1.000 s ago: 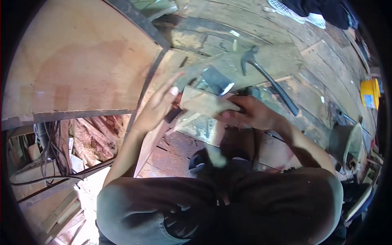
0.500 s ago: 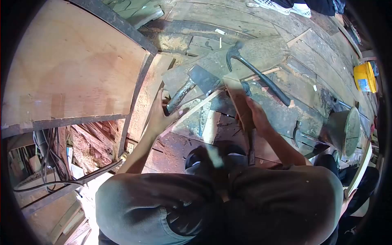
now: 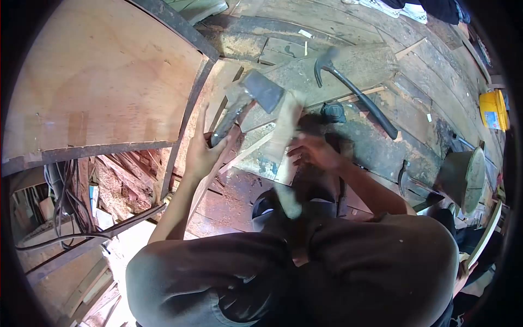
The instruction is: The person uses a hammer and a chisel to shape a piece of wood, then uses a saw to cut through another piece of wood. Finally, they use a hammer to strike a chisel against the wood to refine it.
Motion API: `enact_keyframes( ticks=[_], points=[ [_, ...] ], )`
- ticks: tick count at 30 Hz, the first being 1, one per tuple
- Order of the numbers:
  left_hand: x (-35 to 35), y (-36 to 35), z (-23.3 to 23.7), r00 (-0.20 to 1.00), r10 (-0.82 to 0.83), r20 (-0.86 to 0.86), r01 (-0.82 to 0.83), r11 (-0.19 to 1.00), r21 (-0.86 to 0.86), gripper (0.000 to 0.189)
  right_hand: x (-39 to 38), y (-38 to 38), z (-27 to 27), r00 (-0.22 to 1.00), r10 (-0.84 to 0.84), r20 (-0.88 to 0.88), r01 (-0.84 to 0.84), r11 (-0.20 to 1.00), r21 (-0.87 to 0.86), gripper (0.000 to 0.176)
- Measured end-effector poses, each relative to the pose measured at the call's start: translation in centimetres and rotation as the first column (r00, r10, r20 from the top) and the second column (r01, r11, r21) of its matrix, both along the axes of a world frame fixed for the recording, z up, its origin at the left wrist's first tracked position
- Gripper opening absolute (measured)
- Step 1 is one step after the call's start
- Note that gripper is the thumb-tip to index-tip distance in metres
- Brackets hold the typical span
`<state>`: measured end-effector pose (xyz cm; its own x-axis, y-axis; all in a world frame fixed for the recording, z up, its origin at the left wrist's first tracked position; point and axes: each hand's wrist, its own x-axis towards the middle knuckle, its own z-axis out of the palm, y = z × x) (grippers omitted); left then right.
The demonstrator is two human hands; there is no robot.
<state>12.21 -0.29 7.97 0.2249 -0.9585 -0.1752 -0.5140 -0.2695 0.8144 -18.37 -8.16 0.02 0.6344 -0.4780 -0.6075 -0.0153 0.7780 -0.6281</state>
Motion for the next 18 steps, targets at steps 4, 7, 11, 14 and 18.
enact_keyframes(
  ticks=[4,7,11,14,18],
  points=[
    [0.6,1.0,0.7,0.999,0.044,0.016,-0.043,0.996,-0.084,0.095,2.5,1.3,-2.0,0.977,0.188,0.106,-0.18,0.981,-0.077,0.043],
    [1.2,1.8,1.2,0.995,0.097,-0.025,-0.096,0.995,0.019,0.094,5.2,0.7,-1.8,0.988,0.139,0.065,-0.135,0.989,-0.064,0.037],
    [1.0,2.5,2.3,0.995,0.101,-0.004,-0.101,0.994,0.037,0.092,5.8,-2.3,-0.8,0.963,0.145,-0.227,-0.255,0.758,-0.6,0.027],
    [1.7,3.2,2.9,0.995,0.09,-0.03,-0.089,0.995,0.032,0.091,3.3,-3.4,-0.9,0.704,0.115,-0.701,-0.699,0.289,-0.654,0.036],
    [1.6,3.9,3.2,0.996,0.059,0.067,-0.064,0.995,0.076,0.092,1.2,-3.2,-2.7,0.788,-0.097,-0.608,-0.608,-0.279,-0.743,0.057]
  ],
)
